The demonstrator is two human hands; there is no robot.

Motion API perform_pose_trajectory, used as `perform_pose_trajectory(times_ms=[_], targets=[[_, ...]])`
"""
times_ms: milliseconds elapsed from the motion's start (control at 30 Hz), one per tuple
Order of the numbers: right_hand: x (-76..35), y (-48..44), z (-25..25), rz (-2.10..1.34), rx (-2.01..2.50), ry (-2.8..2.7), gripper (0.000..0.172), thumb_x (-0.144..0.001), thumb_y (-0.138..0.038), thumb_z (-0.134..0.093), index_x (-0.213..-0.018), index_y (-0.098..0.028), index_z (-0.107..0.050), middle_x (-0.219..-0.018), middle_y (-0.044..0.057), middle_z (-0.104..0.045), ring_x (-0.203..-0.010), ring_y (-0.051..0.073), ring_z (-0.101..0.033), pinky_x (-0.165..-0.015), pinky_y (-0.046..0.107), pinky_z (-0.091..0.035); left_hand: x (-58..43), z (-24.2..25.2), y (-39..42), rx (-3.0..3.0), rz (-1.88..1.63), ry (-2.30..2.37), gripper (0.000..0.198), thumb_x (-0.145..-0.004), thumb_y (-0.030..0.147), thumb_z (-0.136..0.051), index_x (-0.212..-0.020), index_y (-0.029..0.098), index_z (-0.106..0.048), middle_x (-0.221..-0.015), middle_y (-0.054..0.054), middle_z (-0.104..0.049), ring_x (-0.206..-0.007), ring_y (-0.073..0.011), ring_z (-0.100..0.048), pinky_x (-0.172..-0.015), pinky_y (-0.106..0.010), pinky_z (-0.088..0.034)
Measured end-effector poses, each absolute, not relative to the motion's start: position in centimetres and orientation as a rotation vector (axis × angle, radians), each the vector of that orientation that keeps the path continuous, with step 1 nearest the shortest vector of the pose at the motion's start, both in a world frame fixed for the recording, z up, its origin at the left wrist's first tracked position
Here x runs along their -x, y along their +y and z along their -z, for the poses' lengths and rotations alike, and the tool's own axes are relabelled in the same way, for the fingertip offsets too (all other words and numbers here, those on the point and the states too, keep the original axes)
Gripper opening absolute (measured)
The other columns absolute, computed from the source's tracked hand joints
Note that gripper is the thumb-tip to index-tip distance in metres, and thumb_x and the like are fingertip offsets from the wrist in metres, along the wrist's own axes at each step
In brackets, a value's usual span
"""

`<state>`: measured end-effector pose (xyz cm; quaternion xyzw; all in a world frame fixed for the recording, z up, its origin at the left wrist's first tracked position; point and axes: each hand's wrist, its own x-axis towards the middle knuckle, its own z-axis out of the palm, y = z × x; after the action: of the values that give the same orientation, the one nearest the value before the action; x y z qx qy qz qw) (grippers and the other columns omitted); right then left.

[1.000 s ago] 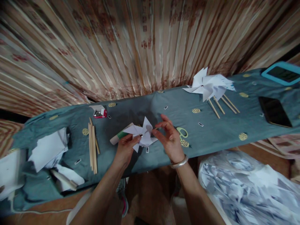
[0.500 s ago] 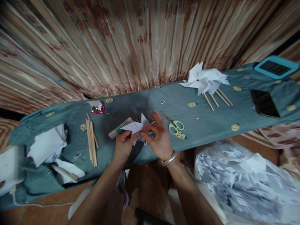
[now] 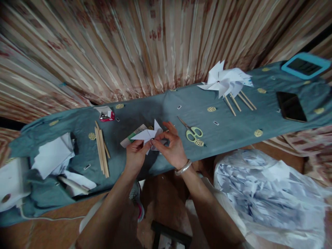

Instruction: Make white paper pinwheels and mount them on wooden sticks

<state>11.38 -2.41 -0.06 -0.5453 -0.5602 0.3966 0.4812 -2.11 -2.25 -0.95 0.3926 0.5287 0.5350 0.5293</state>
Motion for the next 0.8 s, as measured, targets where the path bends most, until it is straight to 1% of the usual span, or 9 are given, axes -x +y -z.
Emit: perform_pose_trajectory(times_ms=[167, 267, 367, 467, 533, 600, 667, 733, 800], targets=[[-11.4, -2.3, 0.2, -1.02, 1.361, -1.32, 0.01, -0.07, -0.032, -0.073, -0.066, -0.025, -0.068, -0.133, 0.002, -0.056, -0.137, 0.027, -0.035, -0.116, 0.047, -0.018, 2.2, 1.2, -2.4, -1.065, -1.284, 1.298, 0.009, -0.064, 0.02, -0.073, -0.072, 0.019, -0.076, -0.072, 0.0, -0.073, -0.071, -0.0176, -0.062, -0.072, -0.027, -0.047], [-11.3, -2.4, 0.4, -1.116, 1.308, -1.248, 0.01, -0.069, -0.031, -0.073, -0.065, -0.025, -0.067, -0.122, 0.002, -0.063, -0.135, 0.026, -0.038, -0.116, 0.046, -0.017, 2.2, 1.2, -2.5, -1.092, -1.294, 1.3, 0.011, -0.064, 0.021, -0.073, -0.074, 0.019, -0.076, -0.075, -0.001, -0.074, -0.073, -0.018, -0.063, -0.074, -0.028, -0.047], [-11.3, -2.6, 0.1, -1.21, 1.213, -1.192, 0.011, -0.07, -0.033, -0.074, -0.065, -0.026, -0.067, -0.109, 0.001, -0.068, -0.133, 0.025, -0.041, -0.114, 0.045, -0.024, 2.1, 1.2, -2.5, -1.065, -1.28, 1.302, 0.007, -0.063, 0.022, -0.074, -0.068, 0.018, -0.075, -0.068, 0.0, -0.072, -0.067, -0.0166, -0.061, -0.07, -0.027, -0.046], [-12.3, -2.6, -0.4, -1.215, 1.156, -1.15, 0.012, -0.071, -0.034, -0.073, -0.066, -0.026, -0.066, -0.109, 0.002, -0.068, -0.133, 0.026, -0.042, -0.11, 0.045, -0.031, 2.1, 1.1, -2.3, -0.933, -1.291, 1.267, 0.007, -0.06, 0.023, -0.075, -0.064, 0.018, -0.072, -0.067, 0.001, -0.071, -0.066, -0.0157, -0.06, -0.07, -0.027, -0.046], [-13.7, -2.4, -0.4, -1.081, 1.21, -1.183, 0.012, -0.073, -0.033, -0.071, -0.066, -0.026, -0.065, -0.111, 0.004, -0.067, -0.135, 0.027, -0.04, -0.11, 0.047, -0.03, 2.0, 1.1, -2.2, -0.798, -1.317, 1.229, 0.009, -0.058, 0.024, -0.076, -0.062, 0.019, -0.071, -0.069, 0.001, -0.071, -0.069, -0.0156, -0.061, -0.073, -0.028, -0.047], [-15.1, -2.1, 0.3, -0.809, 1.36, -1.271, 0.011, -0.072, -0.03, -0.071, -0.066, -0.024, -0.065, -0.122, 0.005, -0.062, -0.134, 0.029, -0.041, -0.113, 0.05, -0.023, 2.0, 1.0, -2.2, -0.669, -1.333, 1.188, 0.013, -0.055, 0.026, -0.078, -0.063, 0.018, -0.07, -0.07, 0.0, -0.071, -0.071, -0.0154, -0.062, -0.075, -0.028, -0.047], [-16.2, -1.7, 1.3, -0.561, 1.513, -1.39, 0.009, -0.07, -0.028, -0.071, -0.065, -0.022, -0.066, -0.132, 0.006, -0.056, -0.138, 0.032, -0.034, -0.113, 0.055, -0.02, 2.0, 1.0, -2.1, -0.581, -1.331, 1.155, 0.019, -0.053, 0.027, -0.079, -0.067, 0.018, -0.072, -0.072, 0.0, -0.071, -0.072, -0.0153, -0.062, -0.076, -0.028, -0.047], [-16.7, -1.6, 2.2, -0.419, 1.615, -1.5, 0.006, -0.07, -0.025, -0.069, -0.066, -0.021, -0.067, -0.136, 0.007, -0.053, -0.139, 0.035, -0.029, -0.111, 0.059, -0.019, 2.0, 0.9, -2.1, -0.535, -1.321, 1.137, 0.023, -0.05, 0.027, -0.081, -0.069, 0.018, -0.073, -0.074, -0.001, -0.072, -0.073, -0.0153, -0.062, -0.076, -0.027, -0.047], [-16.6, -1.8, 2.4, -0.341, 1.648, -1.582, 0.005, -0.073, -0.025, -0.066, -0.072, -0.021, -0.069, -0.137, 0.008, -0.053, -0.139, 0.035, -0.029, -0.11, 0.062, -0.019, 2.0, 0.9, -2.2, -0.506, -1.317, 1.119, 0.024, -0.049, 0.027, -0.082, -0.07, 0.018, -0.073, -0.075, -0.001, -0.073, -0.073, -0.0149, -0.063, -0.077, -0.027, -0.047]])
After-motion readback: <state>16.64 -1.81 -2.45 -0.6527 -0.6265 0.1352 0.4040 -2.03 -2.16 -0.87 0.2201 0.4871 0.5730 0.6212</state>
